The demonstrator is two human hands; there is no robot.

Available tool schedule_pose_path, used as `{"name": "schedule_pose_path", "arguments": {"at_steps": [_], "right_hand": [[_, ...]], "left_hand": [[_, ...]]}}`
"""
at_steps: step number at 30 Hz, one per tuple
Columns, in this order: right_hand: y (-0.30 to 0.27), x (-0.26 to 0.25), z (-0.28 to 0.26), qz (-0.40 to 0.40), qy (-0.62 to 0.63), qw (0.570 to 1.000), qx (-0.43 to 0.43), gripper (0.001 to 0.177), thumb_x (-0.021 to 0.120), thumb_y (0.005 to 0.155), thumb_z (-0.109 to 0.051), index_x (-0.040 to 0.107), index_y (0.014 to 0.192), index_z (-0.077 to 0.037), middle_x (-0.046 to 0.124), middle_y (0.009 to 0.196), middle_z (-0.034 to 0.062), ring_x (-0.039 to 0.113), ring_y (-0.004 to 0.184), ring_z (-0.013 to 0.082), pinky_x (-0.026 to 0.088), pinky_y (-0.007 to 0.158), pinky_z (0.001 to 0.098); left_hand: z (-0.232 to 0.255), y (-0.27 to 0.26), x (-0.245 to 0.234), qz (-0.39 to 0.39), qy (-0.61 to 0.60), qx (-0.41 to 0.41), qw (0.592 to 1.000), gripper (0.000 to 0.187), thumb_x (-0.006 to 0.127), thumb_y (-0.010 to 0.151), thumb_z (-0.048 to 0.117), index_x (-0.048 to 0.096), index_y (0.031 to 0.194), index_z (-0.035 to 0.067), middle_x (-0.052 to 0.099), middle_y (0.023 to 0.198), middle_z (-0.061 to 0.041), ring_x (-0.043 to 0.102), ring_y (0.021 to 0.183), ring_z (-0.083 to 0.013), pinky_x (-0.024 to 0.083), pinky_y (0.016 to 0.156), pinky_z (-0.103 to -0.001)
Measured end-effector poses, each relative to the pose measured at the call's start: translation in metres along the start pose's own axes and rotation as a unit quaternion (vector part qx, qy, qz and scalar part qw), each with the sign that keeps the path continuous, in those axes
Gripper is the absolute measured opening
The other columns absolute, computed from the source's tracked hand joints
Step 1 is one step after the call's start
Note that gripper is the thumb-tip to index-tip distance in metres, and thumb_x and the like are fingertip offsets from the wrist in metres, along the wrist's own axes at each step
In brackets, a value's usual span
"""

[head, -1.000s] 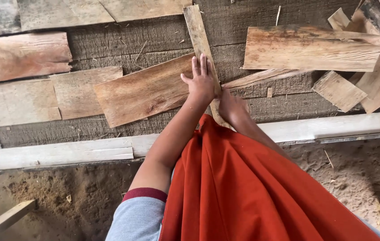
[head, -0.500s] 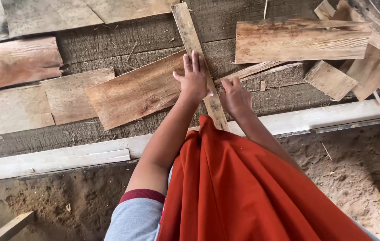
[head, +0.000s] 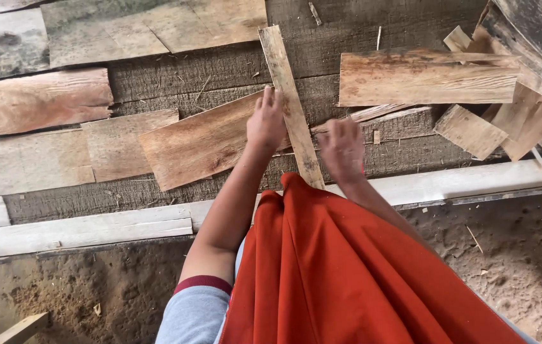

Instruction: Cutting and trimming thin wood panels using scissors on a wooden workshop floor.

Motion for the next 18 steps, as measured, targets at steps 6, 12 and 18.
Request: {"name": "schedule_pose_path", "arguments": {"at_steps": [6,12,18], "right_hand": [[-0.014,0.008,-0.064,-0.253,0.142,0.953,0.084,0.08,0.075,0.088,-0.027,0.029,0.153,-0.015,0.047,0.122,0.0254,0.061,0.11,0.0478,0.063,0.075,0.0585],[0.009,-0.01,0.001,0.104,0.083,0.991,0.013,0.047,0.076,0.084,-0.016,0.061,0.128,-0.009,0.044,0.106,0.0138,0.055,0.098,0.0308,0.056,0.074,0.0365],[0.02,-0.019,0.065,0.161,-0.006,0.986,0.045,0.051,0.09,0.074,-0.017,0.064,0.118,-0.011,0.045,0.122,0.0097,0.049,0.111,0.0342,0.049,0.084,0.0462]], "left_hand": [[-0.029,-0.005,-0.03,0.083,0.088,-0.069,0.99,0.057,0.058,0.099,0.027,0.044,0.153,0.017,0.036,0.16,-0.009,0.034,0.14,-0.0374,0.043,0.101,-0.051],[-0.076,0.029,-0.001,0.158,0.054,-0.088,0.982,0.048,0.058,0.098,0.045,0.056,0.139,0.021,0.059,0.122,-0.004,0.044,0.125,-0.032,0.022,0.109,-0.074],[-0.087,0.053,0.015,0.103,0.02,-0.093,0.99,0.025,0.046,0.1,0.046,0.055,0.105,0.023,0.065,0.102,-0.001,0.058,0.114,-0.0252,0.029,0.109,-0.071]]}}
Point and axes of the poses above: each hand's wrist, its own y-axis towards the middle knuckle, its own x-axis out of the palm, z = x × y, the point moved 7 cm from there along y, towards the middle knuckle
